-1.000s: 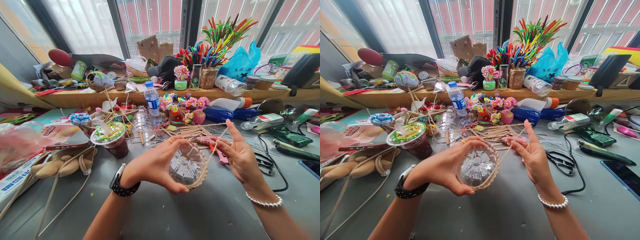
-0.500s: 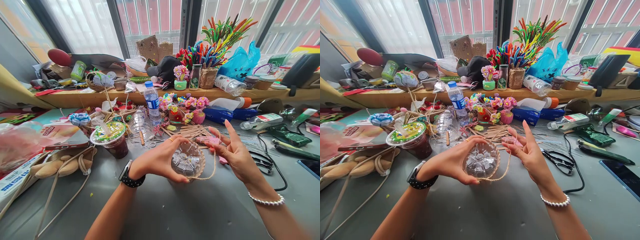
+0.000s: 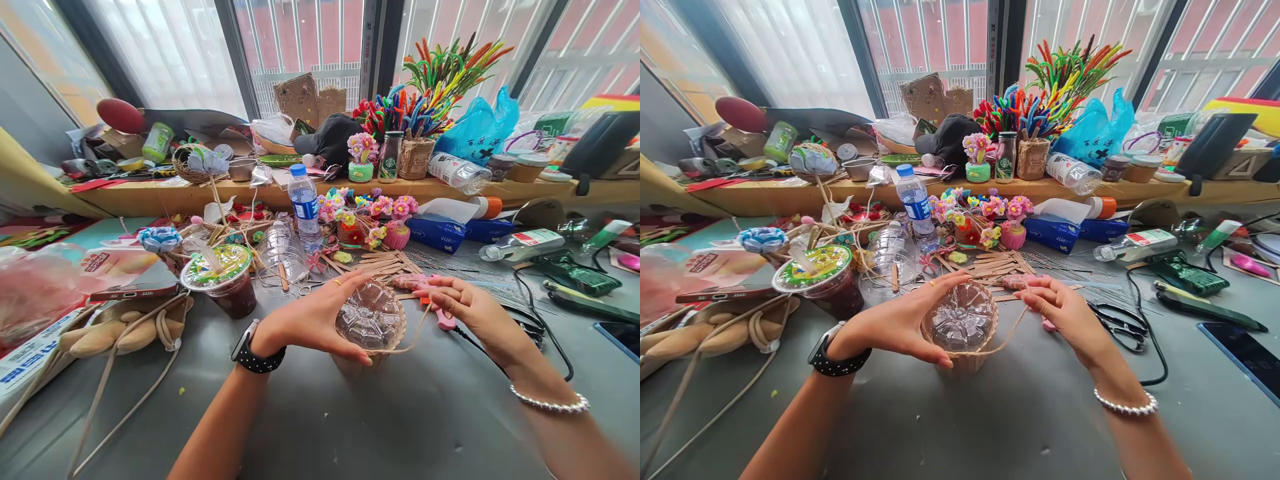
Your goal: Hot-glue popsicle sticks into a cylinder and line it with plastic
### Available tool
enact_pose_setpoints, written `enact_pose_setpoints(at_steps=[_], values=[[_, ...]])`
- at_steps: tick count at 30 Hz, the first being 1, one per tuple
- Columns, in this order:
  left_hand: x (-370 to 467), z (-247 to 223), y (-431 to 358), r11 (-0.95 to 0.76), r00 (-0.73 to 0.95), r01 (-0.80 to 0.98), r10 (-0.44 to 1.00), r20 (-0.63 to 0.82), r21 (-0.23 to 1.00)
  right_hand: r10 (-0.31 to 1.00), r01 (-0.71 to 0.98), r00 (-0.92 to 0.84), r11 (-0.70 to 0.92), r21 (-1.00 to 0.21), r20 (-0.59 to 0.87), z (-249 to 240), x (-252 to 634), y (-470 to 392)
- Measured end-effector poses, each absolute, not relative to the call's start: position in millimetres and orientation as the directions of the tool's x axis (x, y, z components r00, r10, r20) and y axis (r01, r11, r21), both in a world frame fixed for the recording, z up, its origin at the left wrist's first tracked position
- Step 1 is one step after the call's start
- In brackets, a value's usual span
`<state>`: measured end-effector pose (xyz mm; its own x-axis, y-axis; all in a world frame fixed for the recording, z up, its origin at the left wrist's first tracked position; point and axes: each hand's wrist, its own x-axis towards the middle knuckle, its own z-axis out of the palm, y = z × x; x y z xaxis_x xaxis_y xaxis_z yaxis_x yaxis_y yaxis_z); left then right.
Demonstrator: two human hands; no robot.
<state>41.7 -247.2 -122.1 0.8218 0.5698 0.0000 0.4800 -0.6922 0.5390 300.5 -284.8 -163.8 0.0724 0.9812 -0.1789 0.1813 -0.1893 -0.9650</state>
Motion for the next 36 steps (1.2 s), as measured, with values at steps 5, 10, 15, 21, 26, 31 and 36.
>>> enact_pose_setpoints(at_steps=[5, 10, 15, 21, 26, 31, 36], values=[[41, -117, -253, -0.667, 0.799, 0.524, 0.600, -0.034, 0.530, 0.926, 0.288, -0.118, -0.313, -0.905, -0.358, -160, 304, -289], [47, -114, -260, -0.694, 0.786, 0.522, 0.617, 0.036, 0.496, 0.955, 0.459, 0.006, -0.265, -0.848, -0.296, -162, 305, -290], [55, -120, -262, -0.719, 0.768, 0.538, 0.633, 0.095, 0.440, 0.798, 0.651, -0.360, -0.156, -0.743, -0.483, -163, 296, -294], [58, -122, -264, -0.709, 0.761, 0.569, 0.646, 0.060, 0.416, 0.657, 0.400, -0.529, -0.365, -0.841, -0.537, -174, 277, -294], [57, -122, -266, -0.708, 0.765, 0.571, 0.642, 0.044, 0.416, 0.731, 0.137, -0.472, -0.491, -0.860, -0.493, -182, 282, -286], [58, -122, -265, -0.708, 0.769, 0.564, 0.638, 0.042, 0.425, 0.735, 0.048, -0.482, -0.522, -0.852, -0.477, -187, 284, -282], [58, -120, -263, -0.717, 0.774, 0.554, 0.631, 0.056, 0.423, 0.763, -0.045, -0.471, -0.523, -0.851, -0.443, -183, 280, -284]])
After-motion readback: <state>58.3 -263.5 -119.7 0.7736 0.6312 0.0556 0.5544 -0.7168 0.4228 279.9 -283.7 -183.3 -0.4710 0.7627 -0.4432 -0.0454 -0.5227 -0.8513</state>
